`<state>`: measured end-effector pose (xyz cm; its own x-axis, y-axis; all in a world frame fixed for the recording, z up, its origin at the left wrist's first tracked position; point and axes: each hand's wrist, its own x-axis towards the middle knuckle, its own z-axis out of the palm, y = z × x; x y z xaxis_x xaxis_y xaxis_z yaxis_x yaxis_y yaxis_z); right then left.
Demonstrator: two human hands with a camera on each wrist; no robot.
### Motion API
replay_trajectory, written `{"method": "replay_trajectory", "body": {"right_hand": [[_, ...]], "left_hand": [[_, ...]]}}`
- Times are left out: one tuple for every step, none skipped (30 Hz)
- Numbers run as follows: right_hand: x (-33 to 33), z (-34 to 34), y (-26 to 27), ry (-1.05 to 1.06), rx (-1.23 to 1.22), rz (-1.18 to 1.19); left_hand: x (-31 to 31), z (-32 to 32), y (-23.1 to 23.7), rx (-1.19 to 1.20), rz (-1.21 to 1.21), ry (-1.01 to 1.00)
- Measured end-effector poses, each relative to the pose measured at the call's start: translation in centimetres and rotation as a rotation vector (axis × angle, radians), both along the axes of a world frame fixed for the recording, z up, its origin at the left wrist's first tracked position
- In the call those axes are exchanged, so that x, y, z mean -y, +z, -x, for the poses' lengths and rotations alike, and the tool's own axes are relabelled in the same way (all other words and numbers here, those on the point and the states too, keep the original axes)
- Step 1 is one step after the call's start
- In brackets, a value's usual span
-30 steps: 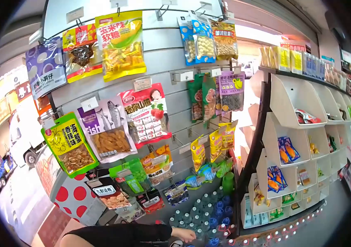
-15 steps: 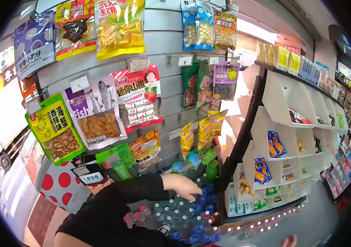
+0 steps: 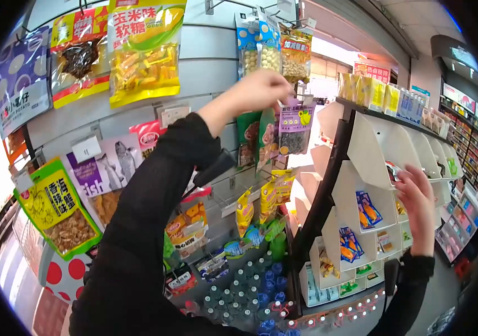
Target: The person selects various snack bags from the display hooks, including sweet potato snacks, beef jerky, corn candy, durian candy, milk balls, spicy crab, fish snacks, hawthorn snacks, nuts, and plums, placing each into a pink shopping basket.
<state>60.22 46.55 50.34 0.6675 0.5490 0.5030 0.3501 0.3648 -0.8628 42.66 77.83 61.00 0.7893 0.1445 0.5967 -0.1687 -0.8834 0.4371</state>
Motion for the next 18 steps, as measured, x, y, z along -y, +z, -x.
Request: {"method": "replay_trajectory", "body": {"right_hand": [[-1.9,0.0,0.8,0.059,0.023,0.016],[-3.6,-0.4,1.1,0.081,0.055,0.040],[-5.4,0.2,1.7,0.099,0.064,0.076],[-7.0,0.9,2.0,0.123,0.090,0.122],[-8.4,1.7,2.1,0.145,0.114,0.148],[-9.8,2.6,2.1,0.187,0.136,0.169],[-11.0,3.7,2.0,0.221,0.173,0.193],[-12.3,3.9,1.5,0.292,0.185,0.196],[-13.3,4.9,1.3,0.332,0.198,0.227],[-14.2,5.7,1.2,0.389,0.233,0.227],[-15.0,6.1,1.0,0.406,0.278,0.266],[-15.7,6.5,0.8,0.425,0.322,0.306],[-16.0,7.3,1.0,0.442,0.338,0.306],[-16.3,7.9,1.0,0.462,0.352,0.305],[-16.6,8.1,1.0,0.494,0.333,0.295],[-16.7,8.3,1.0,0.491,0.336,0.294],[-16.7,8.5,1.0,0.492,0.321,0.306],[-16.8,8.6,1.1,0.494,0.303,0.320]], "left_hand": [[-1.9,-0.9,0.9,0.114,-0.017,0.088],[-3.7,-1.7,1.6,0.233,-0.033,0.176],[-5.1,-2.3,2.1,0.243,-0.039,0.168],[-6.3,-2.9,2.5,0.331,-0.133,0.347],[-7.5,-3.5,2.7,0.416,-0.223,0.526],[-8.7,-4.2,2.7,0.424,-0.224,0.516],[-9.6,-4.7,2.8,0.413,-0.192,0.561],[-10.4,-5.2,3.0,0.401,-0.161,0.605],[-10.2,-5.3,3.1,0.346,-0.143,0.641],[-10.6,-5.8,3.3,0.355,-0.144,0.628],[-11.0,-6.2,3.5,0.286,-0.051,0.644],[-11.9,-7.0,3.6,0.215,0.041,0.659],[-12.8,-7.7,3.4,0.214,0.154,0.617],[-12.6,-7.5,3.6,0.220,0.152,0.613],[-12.3,-7.3,3.5,0.152,0.244,0.585],[-12.1,-7.1,3.3,0.081,0.335,0.557],[-11.7,-6.9,3.1,0.072,0.443,0.538],[-12.3,-7.4,2.9,0.070,0.442,0.536]]}}
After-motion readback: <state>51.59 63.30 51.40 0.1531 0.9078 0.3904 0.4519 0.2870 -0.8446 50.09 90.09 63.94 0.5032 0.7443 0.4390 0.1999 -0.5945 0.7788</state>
